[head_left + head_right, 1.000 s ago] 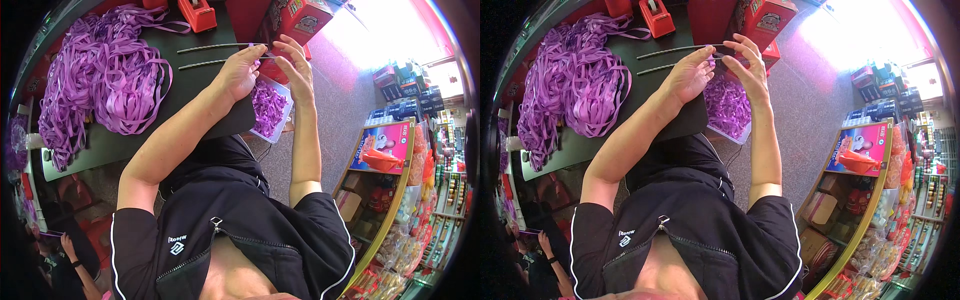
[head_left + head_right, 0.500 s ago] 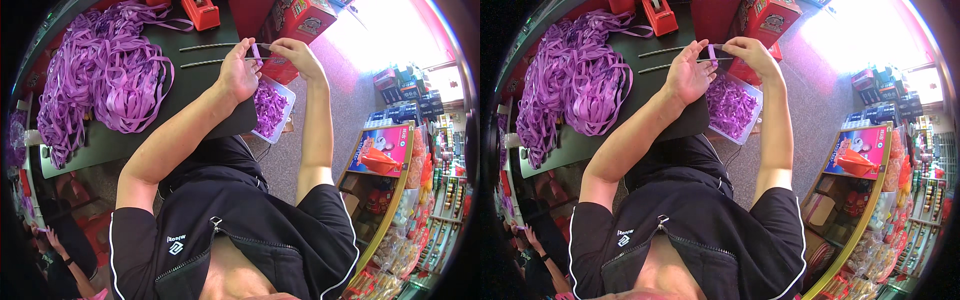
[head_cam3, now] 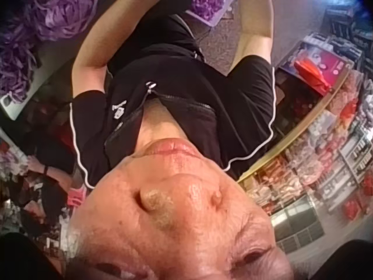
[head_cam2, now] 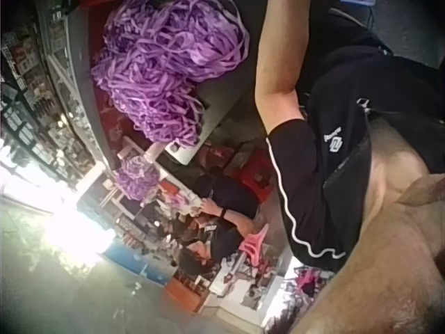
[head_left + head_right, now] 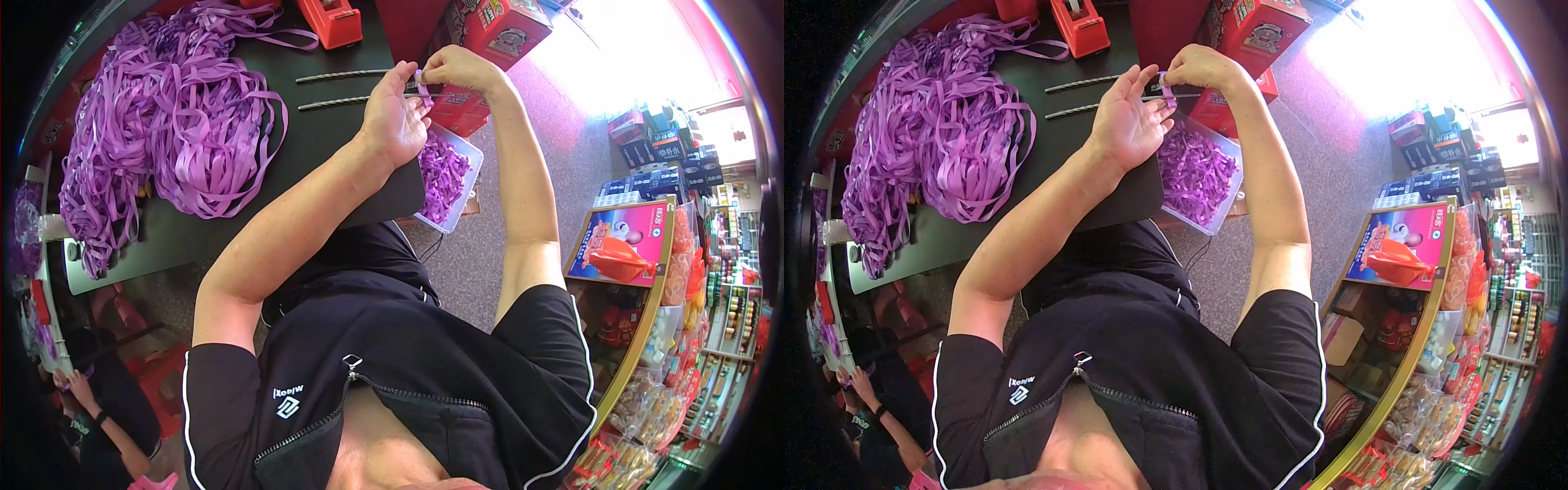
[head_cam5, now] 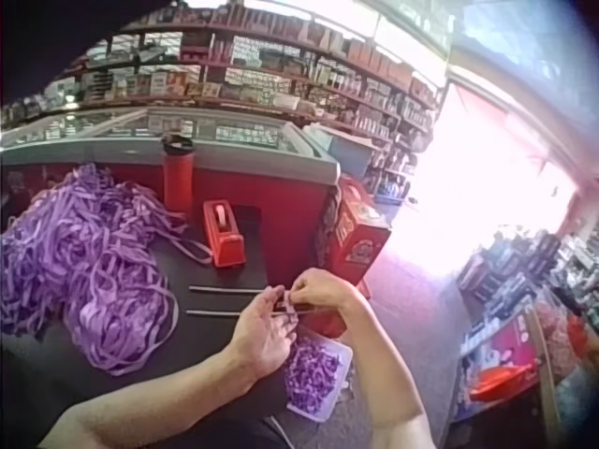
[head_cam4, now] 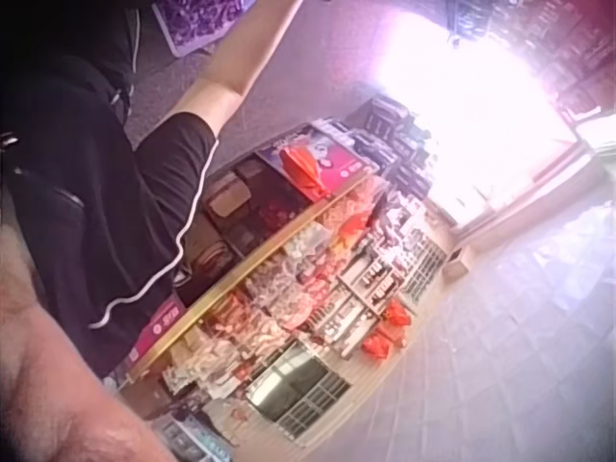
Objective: Sorting and aligning purple ribbons using metal rods on a workbench.
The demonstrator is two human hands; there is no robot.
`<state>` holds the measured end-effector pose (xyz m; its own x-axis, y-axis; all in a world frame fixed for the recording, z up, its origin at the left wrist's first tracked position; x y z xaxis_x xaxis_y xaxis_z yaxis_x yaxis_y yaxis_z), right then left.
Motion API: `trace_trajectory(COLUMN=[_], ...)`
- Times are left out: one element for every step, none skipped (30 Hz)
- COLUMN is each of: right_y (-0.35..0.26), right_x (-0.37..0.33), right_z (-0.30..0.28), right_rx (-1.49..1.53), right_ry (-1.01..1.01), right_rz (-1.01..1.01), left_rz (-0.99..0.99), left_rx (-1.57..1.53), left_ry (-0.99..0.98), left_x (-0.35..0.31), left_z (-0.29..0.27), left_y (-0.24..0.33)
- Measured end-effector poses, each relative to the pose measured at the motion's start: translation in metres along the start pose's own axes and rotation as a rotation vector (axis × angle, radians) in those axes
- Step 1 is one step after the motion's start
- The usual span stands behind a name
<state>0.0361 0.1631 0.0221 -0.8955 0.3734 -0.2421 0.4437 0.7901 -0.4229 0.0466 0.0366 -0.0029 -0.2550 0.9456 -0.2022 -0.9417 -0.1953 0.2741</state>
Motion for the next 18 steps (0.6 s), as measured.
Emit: trace_trajectory(right_y=[-0.003,-0.006,-0.008,-0.009,-0.010,-0.010,-0.012,-0.014,-0.015,-0.013,-0.010,-0.006,-0.010,-0.013,-0.017,-0.025,-0.028,-0.030], right_x=[-0.001,-0.001,-0.001,0.000,0.001,0.001,0.001,0.000,-0.001,0.000,0.001,0.002,0.000,-0.005,-0.010,-0.014,-0.018,-0.021], right_z=[0.000,-0.002,-0.004,-0.005,-0.004,-0.004,-0.004,-0.004,-0.004,-0.003,-0.004,-0.005,-0.004,-0.008,-0.011,-0.010,-0.009,-0.008], right_rx=[0.000,-0.038,-0.076,-0.076,-0.114,-0.151,-0.151,-0.154,-0.157,-0.155,-0.200,-0.245,-0.243,-0.300,-0.356,-0.356,-0.434,-0.512], right_ry=[-0.002,0.004,0.011,0.011,-0.005,-0.021,-0.021,-0.021,-0.021,-0.021,0.007,0.035,0.033,0.071,0.109,0.109,0.087,0.064], right_rz=[-0.001,-0.001,-0.002,-0.002,0.005,0.013,0.013,0.013,0.013,0.015,0.027,0.038,0.039,0.106,0.174,0.174,0.230,0.285], left_rz=[0.001,0.002,0.003,0.003,0.004,0.006,0.006,0.007,0.008,0.006,0.001,-0.004,-0.005,-0.003,-0.002,-0.003,-0.003,-0.002], left_rx=[-0.002,-0.001,0.000,0.000,0.003,0.006,0.006,0.009,0.012,0.013,0.008,0.004,0.004,0.002,0.000,0.000,-0.003,-0.006], left_ry=[0.001,0.005,0.009,0.009,0.002,-0.004,-0.004,-0.001,0.002,0.002,-0.003,-0.009,-0.007,0.002,0.012,0.012,-0.006,-0.025], left_x=[0.000,-0.001,-0.001,-0.001,0.000,0.000,-0.001,-0.001,-0.002,-0.001,0.000,0.001,0.000,0.000,-0.001,-0.001,0.000,0.000], left_z=[0.000,0.000,0.000,-0.001,-0.001,-0.001,0.000,0.000,0.001,0.000,0.000,0.000,0.000,-0.001,-0.001,-0.002,-0.002,-0.001], left_y=[0.000,0.001,0.001,0.001,0.002,0.002,0.002,0.003,0.003,0.002,0.001,0.000,0.000,0.001,0.002,0.002,0.002,0.002])
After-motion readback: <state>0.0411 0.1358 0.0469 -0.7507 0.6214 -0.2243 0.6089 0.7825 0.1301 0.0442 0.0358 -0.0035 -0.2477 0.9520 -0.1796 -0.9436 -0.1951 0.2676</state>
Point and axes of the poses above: each hand's wrist, its own x-axis towards the middle knuckle, its own z-axis out of the palm, y = z × x, the point moved 9 cm from there along x, towards the middle knuckle, and after that the axes turned 7 degrees about -x, right-handed, at the moved point
